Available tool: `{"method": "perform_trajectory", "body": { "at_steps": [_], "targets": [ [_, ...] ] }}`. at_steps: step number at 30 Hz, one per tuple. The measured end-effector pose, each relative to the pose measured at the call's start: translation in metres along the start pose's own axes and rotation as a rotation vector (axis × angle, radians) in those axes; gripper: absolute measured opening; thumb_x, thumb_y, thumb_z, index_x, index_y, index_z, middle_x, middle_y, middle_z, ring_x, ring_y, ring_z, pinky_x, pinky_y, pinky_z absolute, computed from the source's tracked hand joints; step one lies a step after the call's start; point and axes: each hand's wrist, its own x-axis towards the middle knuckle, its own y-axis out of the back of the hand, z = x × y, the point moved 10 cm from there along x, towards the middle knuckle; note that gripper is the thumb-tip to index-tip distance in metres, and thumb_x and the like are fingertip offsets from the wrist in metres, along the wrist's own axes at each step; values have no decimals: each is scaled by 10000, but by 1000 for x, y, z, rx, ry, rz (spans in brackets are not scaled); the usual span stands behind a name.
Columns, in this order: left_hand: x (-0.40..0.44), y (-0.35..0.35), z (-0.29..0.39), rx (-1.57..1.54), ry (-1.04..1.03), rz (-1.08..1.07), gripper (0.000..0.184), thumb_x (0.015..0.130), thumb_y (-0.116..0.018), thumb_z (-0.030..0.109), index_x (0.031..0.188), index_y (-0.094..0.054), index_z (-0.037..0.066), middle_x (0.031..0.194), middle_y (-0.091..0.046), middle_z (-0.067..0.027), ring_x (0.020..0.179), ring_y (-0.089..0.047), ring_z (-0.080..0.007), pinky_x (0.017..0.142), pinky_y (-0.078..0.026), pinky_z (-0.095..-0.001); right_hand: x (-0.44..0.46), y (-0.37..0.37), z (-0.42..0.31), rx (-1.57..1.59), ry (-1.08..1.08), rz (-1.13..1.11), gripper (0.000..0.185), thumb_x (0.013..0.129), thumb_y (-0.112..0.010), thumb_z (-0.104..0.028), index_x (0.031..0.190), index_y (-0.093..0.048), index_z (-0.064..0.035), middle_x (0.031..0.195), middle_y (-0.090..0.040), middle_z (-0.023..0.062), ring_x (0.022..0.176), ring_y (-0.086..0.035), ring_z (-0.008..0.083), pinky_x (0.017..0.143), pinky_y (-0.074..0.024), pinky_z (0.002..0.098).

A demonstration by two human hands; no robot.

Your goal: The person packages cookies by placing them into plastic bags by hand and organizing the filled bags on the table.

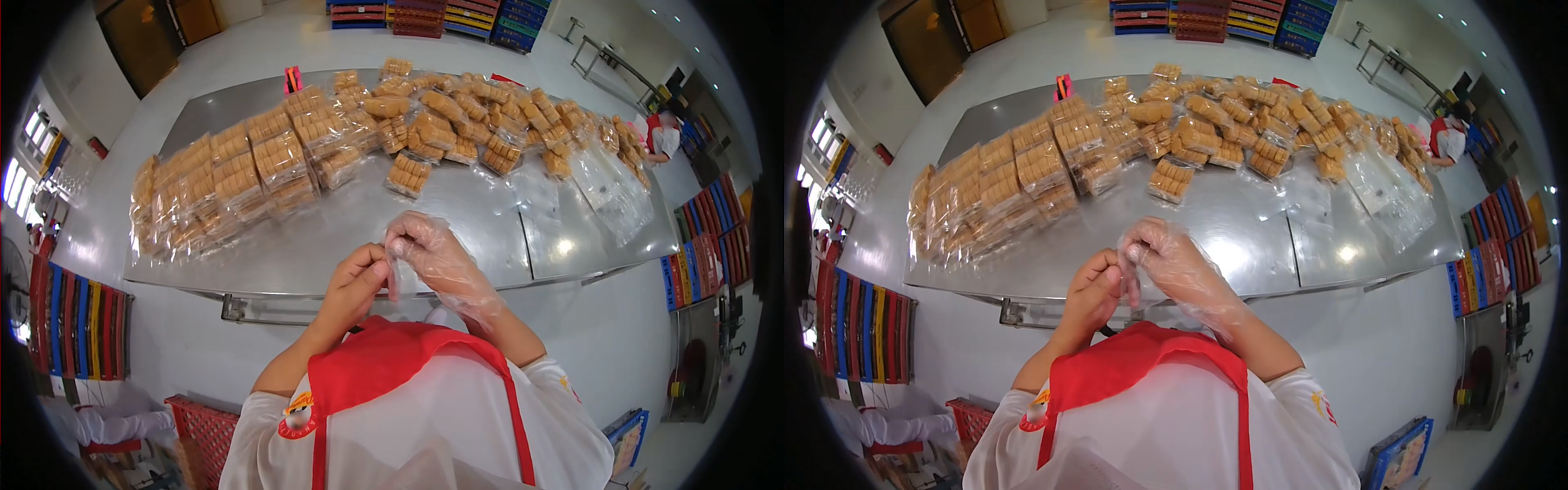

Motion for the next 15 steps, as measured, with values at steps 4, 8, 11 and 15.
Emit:
{"method": "perform_trajectory", "body": {
  "at_steps": [4,8,11,15],
  "targets": [
    [7,-7,-2,4,16,18,238,991,-568,257,1005,-561,20,868,-603,-98,730,-584,-192,649,-474,-310,-1,12,0,-87,40,36,84,925,-548,6,876,-615,18,904,-579,92,878,-590,210,881,-469,355],
    [13,-8,-7,62,103,62,176,943,-580,189,941,-577,14,827,-600,-85,717,-577,-181,670,-469,-294,-2,21,-8,-307,131,52,83,911,-566,5,856,-627,15,892,-586,94,873,-595,222,852,-475,355],
    [19,-8,-8,163,146,95,83,913,-565,87,897,-583,8,795,-597,-68,721,-579,-165,690,-477,-287,-2,27,2,-335,109,25,40,912,-594,-16,923,-629,0,910,-595,86,870,-593,207,818,-487,349],
    [34,-19,-6,206,42,49,72,911,-520,-29,873,-570,6,785,-603,-51,738,-593,-144,708,-506,-291,-17,26,16,190,-64,-62,164,933,-630,-67,1088,-588,-36,944,-603,66,867,-579,159,779,-493,323]
  ]
}}
